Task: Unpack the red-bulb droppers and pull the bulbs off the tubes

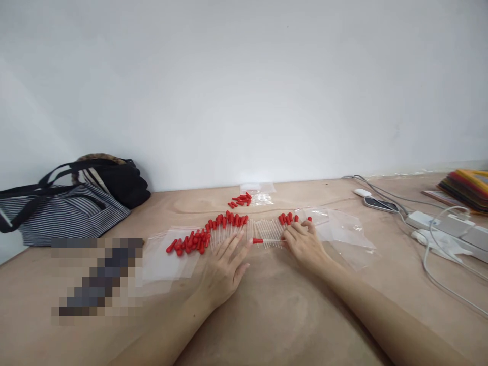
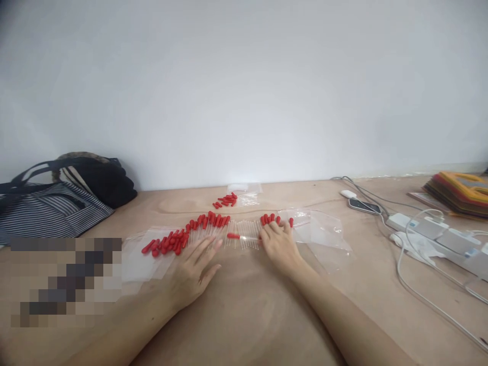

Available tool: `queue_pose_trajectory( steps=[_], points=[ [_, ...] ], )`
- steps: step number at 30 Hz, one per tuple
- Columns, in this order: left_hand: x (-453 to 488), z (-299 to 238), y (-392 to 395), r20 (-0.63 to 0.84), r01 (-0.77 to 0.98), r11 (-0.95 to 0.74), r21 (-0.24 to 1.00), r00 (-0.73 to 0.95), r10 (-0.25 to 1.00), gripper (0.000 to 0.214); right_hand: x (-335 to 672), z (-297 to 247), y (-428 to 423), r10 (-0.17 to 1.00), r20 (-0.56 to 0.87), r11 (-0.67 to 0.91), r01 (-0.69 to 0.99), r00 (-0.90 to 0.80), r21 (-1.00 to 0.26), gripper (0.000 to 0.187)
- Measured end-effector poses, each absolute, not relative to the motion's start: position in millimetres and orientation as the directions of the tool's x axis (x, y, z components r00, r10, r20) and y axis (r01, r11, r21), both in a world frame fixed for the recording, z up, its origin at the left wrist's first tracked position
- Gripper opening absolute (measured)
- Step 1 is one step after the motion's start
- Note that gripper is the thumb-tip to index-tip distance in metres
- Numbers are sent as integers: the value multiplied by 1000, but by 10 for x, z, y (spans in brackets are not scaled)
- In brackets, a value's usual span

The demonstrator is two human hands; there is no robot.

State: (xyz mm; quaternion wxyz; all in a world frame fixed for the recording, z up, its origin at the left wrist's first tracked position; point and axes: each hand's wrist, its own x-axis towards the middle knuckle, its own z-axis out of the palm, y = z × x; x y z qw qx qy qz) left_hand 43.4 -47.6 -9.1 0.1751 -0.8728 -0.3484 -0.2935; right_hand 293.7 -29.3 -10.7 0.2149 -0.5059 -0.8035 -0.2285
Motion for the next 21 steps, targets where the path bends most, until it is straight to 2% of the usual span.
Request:
queue_pose_trajectory(
  steps=[2, 4, 8, 11, 17, 21],
  points=[
    [461, -110, -463, 606, 686, -714, -141, 630, 486, 42, 2861, -160, -324, 632, 594, 454, 859, -497, 237, 18],
    [499, -145, -445, 584, 658, -743, -119, 652, 484, 39, 2799, -212, -347, 584, 612, 485, 834, -533, 263, 20],
    [572, -230, -397, 609, 656, -755, -12, 603, 515, 25, 2707, -291, -378, 533, 656, 524, 817, -534, 239, 22],
    [613, -247, -383, 657, 654, -756, 25, 559, 505, 24, 2643, -325, -390, 505, 696, 555, 810, -511, 191, 18],
    [639, -193, -421, 700, 620, -785, 16, 553, 451, 20, 2506, -351, -405, 382, 760, 645, 741, -526, 188, 12],
    [609, -197, -433, 652, 639, -769, -14, 589, 478, 17, 2498, -354, -426, 391, 742, 648, 735, -544, 197, 17]
  ],
)
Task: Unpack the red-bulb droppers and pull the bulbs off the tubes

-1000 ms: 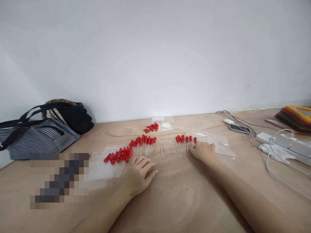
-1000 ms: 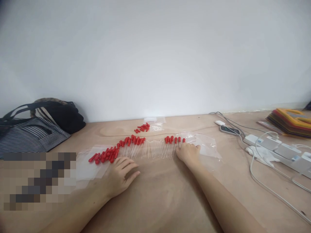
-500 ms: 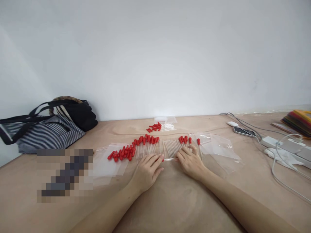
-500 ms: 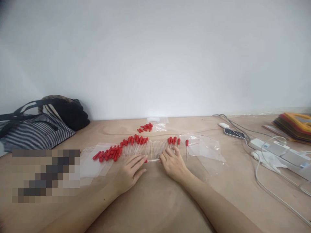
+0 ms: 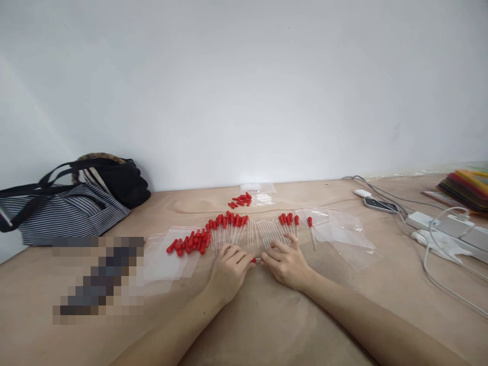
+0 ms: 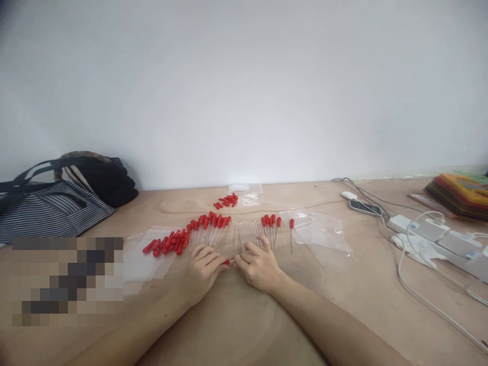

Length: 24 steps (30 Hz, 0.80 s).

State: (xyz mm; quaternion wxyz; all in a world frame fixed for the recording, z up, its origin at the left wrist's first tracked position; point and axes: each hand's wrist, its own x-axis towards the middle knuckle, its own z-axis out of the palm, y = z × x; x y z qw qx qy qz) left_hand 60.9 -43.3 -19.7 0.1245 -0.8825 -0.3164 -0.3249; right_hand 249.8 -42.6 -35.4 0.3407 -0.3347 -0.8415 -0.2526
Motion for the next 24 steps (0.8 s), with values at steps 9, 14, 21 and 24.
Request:
queue_pose_trajectory(
  steps=[9, 14, 21, 24],
  points=[
    [611, -239, -454, 648, 666, -744, -50, 589, 483, 28, 2472, -377, -419, 395, 738, 677, 716, -548, 170, 22],
    [466, -211, -412, 641, 710, -704, -15, 547, 538, 31, 2584, -367, -434, 443, 746, 653, 749, -497, 111, 21],
    [370, -209, -357, 588, 633, -754, 175, 547, 596, 14, 2722, -279, -262, 740, 670, 277, 936, -63, -218, 24],
    [399, -218, -350, 570, 627, -745, 228, 535, 624, 15, 2683, -220, -69, 858, 496, 31, 950, 134, -311, 27]
  ],
)
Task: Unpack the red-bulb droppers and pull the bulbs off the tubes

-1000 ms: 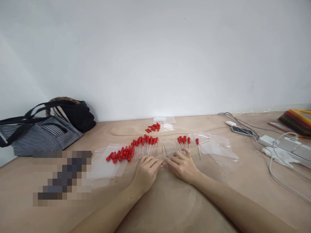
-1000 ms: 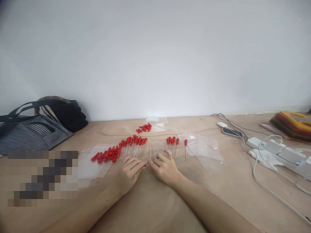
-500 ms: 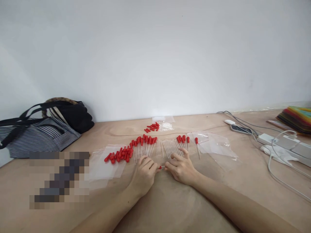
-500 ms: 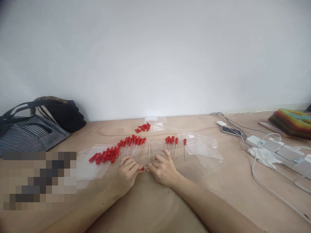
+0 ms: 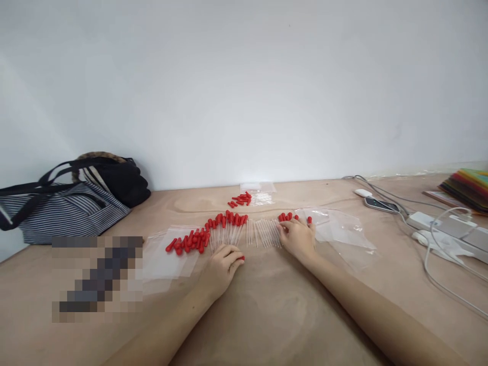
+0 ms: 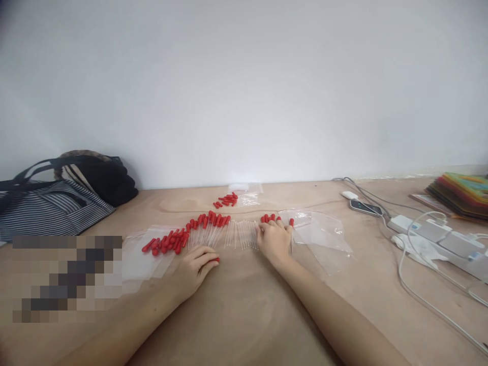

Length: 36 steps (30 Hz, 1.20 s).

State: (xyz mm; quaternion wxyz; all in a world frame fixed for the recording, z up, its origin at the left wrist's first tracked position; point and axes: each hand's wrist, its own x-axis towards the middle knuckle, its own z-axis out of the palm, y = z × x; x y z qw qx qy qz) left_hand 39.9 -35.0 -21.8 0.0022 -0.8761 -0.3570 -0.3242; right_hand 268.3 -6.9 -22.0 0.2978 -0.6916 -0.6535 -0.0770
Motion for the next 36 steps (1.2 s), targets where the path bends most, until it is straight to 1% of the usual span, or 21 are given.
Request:
queue_pose_trajectory(
  steps=[2, 4, 6, 9, 11, 13, 15, 17, 19, 22, 25, 28, 30, 32, 34, 36],
  points=[
    [410, -223, -358, 567, 635, -734, 240, 522, 637, 16, 2641, -184, 48, 906, 375, -78, 946, 199, -315, 27],
    [418, -228, -372, 569, 642, -727, 244, 512, 643, 19, 2595, -157, 136, 929, 285, -148, 943, 235, -296, 27],
    [419, -224, -378, 578, 648, -724, 237, 505, 641, 21, 2552, -145, 195, 937, 240, -184, 942, 255, -279, 27],
    [359, -164, -340, 623, 702, -683, 200, 447, 642, 21, 2505, -154, 246, 938, 225, -201, 942, 264, -270, 26],
    [245, -80, -280, 658, 792, -581, 189, 337, 674, 20, 2485, -168, 264, 937, 220, -208, 941, 270, -266, 26],
    [69, 20, -207, 639, 888, -405, 219, 183, 747, 18, 2470, -180, 273, 936, 221, -214, 941, 274, -262, 26],
    [-135, 105, -140, 546, 944, -206, 257, 34, 837, 18, 2459, -182, 272, 935, 225, -213, 943, 273, -257, 27],
    [-322, 155, -89, 468, 963, -65, 263, -68, 881, 14, 2460, -171, 261, 936, 230, -206, 945, 267, -255, 27],
    [-463, 169, -55, 417, 966, 19, 257, -129, 900, 11, 2486, -149, 238, 936, 233, -201, 945, 263, -257, 28],
    [-576, 162, -26, 379, 974, 63, 219, -145, 914, 12, 2611, -118, 167, 931, 262, -180, 945, 254, -274, 30],
    [-591, 165, -18, 400, 982, 56, 178, -124, 908, 17, 2849, -113, 36, 905, 348, -138, 942, 245, -305, 31],
    [-479, 163, -53, 536, 990, -42, 138, -39, 843, 24, 3132, -131, -133, 883, 395, -138, 945, 252, -295, 31],
    [-314, 139, -113, 638, 977, -175, 124, 57, 768, 25, 3292, -146, -234, 889, 377, -163, 949, 260, -270, 33],
    [-98, 94, -199, 675, 931, -333, 147, 151, 722, 25, 3397, -159, -302, 901, 336, -198, 950, 274, -242, 35],
    [123, 41, -300, 649, 835, -521, 177, 299, 700, 24, 3442, -164, -327, 914, 290, -227, 949, 285, -217, 36],
    [300, -4, -394, 595, 734, -649, 202, 435, 676, 19, 3439, -160, -311, 926, 237, -251, 948, 294, -195, 36]
  ],
)
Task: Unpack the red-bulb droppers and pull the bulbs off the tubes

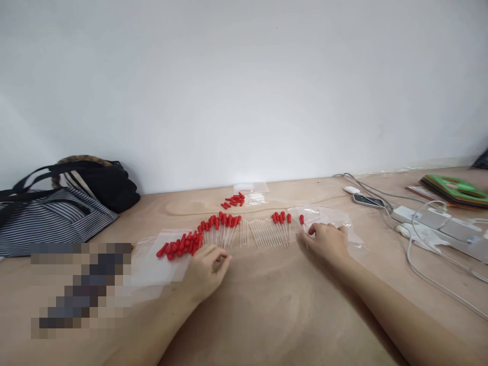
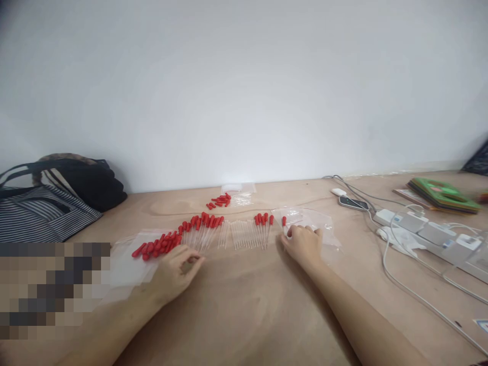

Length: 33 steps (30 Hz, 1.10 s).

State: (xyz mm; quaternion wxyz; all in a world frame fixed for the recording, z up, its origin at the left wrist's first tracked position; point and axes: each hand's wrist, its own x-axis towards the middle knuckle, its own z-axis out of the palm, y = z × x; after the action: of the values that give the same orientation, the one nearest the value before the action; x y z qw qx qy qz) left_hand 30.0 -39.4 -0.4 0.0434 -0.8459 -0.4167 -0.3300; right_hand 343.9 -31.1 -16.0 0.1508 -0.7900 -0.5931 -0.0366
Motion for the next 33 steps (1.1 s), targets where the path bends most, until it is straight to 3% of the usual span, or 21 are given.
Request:
queue_pose_trajectory(
  steps=[5, 10, 16, 18, 20, 23, 26, 29, 33],
  points=[
    [456, -51, -506, 453, 610, -748, 261, 607, 653, 12, 3360, -130, -193, 939, 108, -312, 941, 327, -130, 36],
    [441, -55, -494, 430, 613, -733, 293, 600, 674, 13, 3300, -115, -149, 937, 47, -338, 934, 345, -116, 34],
    [447, -64, -504, 465, 615, -743, 263, 594, 657, 14, 3290, -44, -211, 942, 84, -314, 940, 326, -134, 35],
    [442, -80, -501, 494, 623, -742, 248, 577, 650, 14, 3265, -24, -250, 948, 186, -232, 960, 259, -156, 32],
    [436, -100, -493, 558, 644, -734, 217, 535, 635, 15, 3196, -28, -302, 931, 350, -55, 988, 102, -141, 27],
    [432, -124, -481, 653, 687, -712, 147, 473, 591, 29, 3000, -89, -402, 815, 533, 268, 963, -230, 6, 21],
    [440, -142, -478, 664, 673, -734, 95, 506, 550, 35, 2765, -192, -499, 654, 586, 480, 861, -479, 169, 20],
    [450, -155, -480, 631, 610, -786, 99, 572, 524, 24, 2595, -274, -552, 548, 593, 568, 783, -590, 253, 20],
    [463, -165, -476, 613, 596, -792, 131, 579, 538, 22, 2489, -297, -552, 521, 640, 583, 783, -564, 216, 15]
  ],
)
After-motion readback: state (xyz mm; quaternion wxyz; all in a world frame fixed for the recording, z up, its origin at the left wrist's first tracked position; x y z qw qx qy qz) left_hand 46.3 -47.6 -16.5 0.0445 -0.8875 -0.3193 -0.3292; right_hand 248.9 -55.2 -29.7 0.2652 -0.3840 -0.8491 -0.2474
